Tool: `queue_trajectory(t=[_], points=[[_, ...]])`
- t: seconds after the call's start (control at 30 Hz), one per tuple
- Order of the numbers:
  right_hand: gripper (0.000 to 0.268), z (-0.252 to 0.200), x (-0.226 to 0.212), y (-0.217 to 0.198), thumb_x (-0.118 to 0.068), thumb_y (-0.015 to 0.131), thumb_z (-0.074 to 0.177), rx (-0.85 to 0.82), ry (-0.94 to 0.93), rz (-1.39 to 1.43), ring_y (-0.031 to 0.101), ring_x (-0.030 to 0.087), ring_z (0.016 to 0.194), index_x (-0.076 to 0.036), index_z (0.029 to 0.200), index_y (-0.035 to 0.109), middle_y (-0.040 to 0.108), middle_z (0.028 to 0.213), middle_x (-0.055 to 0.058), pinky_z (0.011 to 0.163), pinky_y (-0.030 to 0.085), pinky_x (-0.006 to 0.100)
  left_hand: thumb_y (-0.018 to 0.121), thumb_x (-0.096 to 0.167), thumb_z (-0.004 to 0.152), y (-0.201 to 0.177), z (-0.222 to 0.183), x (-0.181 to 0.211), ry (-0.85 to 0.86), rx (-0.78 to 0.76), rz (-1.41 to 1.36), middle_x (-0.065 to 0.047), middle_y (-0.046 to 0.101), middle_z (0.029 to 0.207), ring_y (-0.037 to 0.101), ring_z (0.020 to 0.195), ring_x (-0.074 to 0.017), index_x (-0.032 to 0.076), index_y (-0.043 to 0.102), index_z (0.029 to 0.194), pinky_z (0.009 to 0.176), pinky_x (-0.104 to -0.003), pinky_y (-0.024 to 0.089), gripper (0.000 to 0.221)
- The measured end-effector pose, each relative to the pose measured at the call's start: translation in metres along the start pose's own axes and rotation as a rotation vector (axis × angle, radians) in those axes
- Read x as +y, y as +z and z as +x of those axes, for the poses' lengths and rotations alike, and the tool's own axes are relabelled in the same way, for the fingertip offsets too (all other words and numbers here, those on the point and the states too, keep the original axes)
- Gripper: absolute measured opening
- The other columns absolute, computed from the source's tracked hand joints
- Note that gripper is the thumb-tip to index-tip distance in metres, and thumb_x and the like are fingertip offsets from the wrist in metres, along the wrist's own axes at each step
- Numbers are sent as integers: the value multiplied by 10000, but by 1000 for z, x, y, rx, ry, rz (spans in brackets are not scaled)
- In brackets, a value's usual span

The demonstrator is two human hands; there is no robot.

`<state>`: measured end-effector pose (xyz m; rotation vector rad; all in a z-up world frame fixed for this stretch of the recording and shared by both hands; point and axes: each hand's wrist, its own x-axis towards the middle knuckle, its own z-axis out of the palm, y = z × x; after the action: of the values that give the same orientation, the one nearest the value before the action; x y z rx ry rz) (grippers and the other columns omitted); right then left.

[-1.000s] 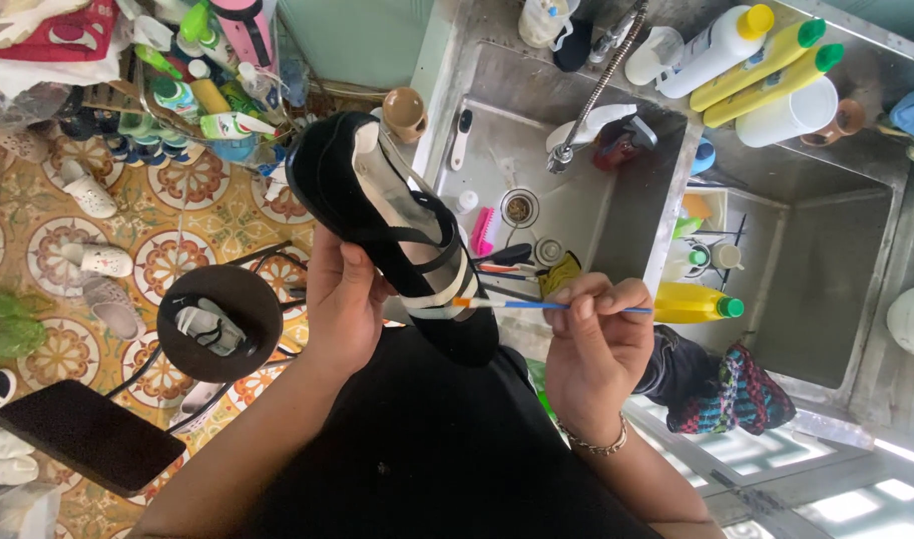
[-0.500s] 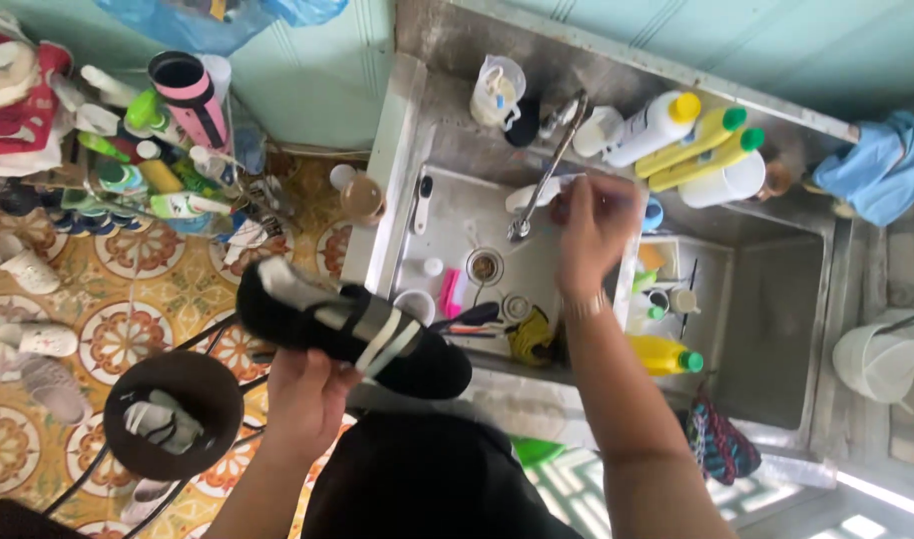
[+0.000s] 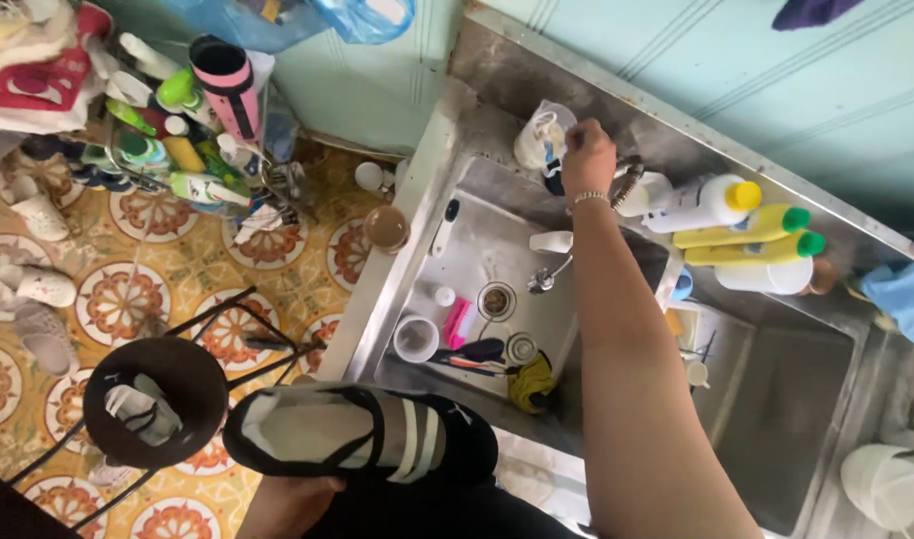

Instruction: Apply white liquid dye or paint to the stripes and details of a black sneaker using a thin brush.

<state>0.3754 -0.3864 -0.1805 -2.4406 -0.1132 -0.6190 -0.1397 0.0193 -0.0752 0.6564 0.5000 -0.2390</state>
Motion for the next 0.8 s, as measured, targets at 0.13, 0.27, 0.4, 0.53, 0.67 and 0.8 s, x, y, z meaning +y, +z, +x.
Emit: queue_trajectory(t=[0.13, 0.27, 0.4, 0.53, 0.67, 0.8], points=[[140, 3, -35, -33, 38, 734, 873, 78, 26, 95, 712, 286, 764, -62, 934, 657, 703, 836, 128, 692, 553, 381, 888, -89, 597, 2, 11, 2, 28, 51, 97, -136, 626, 1289, 599, 1166, -327, 49, 497, 1415, 877, -452, 494, 918], [139, -6, -55, -85, 16, 782, 913, 299, 134, 217, 669, 209, 731, -49, 940, 661, 698, 841, 98, 674, 543, 328, 903, -44, 577, 26, 29, 26, 179, -12, 452, -111, 632, 1305, 593, 1228, -298, 61, 520, 1382, 1040, -440, 493, 898], [134, -54, -76, -155, -23, 709, 988, 440, 346, 713, 744, 148, 774, -82, 1023, 595, 738, 924, 52, 605, 558, 243, 919, 28, 652, 46, 42, 55, 228, -24, 1299, -87, 655, 1368, 577, 1299, -297, 107, 599, 1364, 1119, -455, 428, 784], [140, -136, -84, -209, 0, 720, 1014, 619, 467, 721, 778, 178, 815, -53, 1041, 594, 756, 957, 103, 623, 572, 258, 811, 205, 789, 45, 49, 60, -112, 94, -11, -115, 605, 1406, 565, 1262, -337, 75, 452, 1474, 1016, -544, 499, 784], [134, -231, -71, -230, -23, 723, 1033, 721, 597, 704, 742, 172, 805, -26, 1011, 591, 720, 954, 112, 676, 624, 289, 786, 229, 837, 145, 26, 113, 286, -223, 426, -154, 541, 1432, 549, 1294, -329, 135, 406, 1394, 1002, -540, 472, 682], [120, -288, -104, -251, -41, 717, 999, 834, 774, 777, 727, 169, 767, -34, 996, 597, 711, 947, 96, 636, 600, 264, 631, 150, 1065, 143, 24, 108, 363, -392, 50, -288, 533, 1481, 542, 1413, -380, 143, 449, 1241, 1190, -518, 474, 253]])
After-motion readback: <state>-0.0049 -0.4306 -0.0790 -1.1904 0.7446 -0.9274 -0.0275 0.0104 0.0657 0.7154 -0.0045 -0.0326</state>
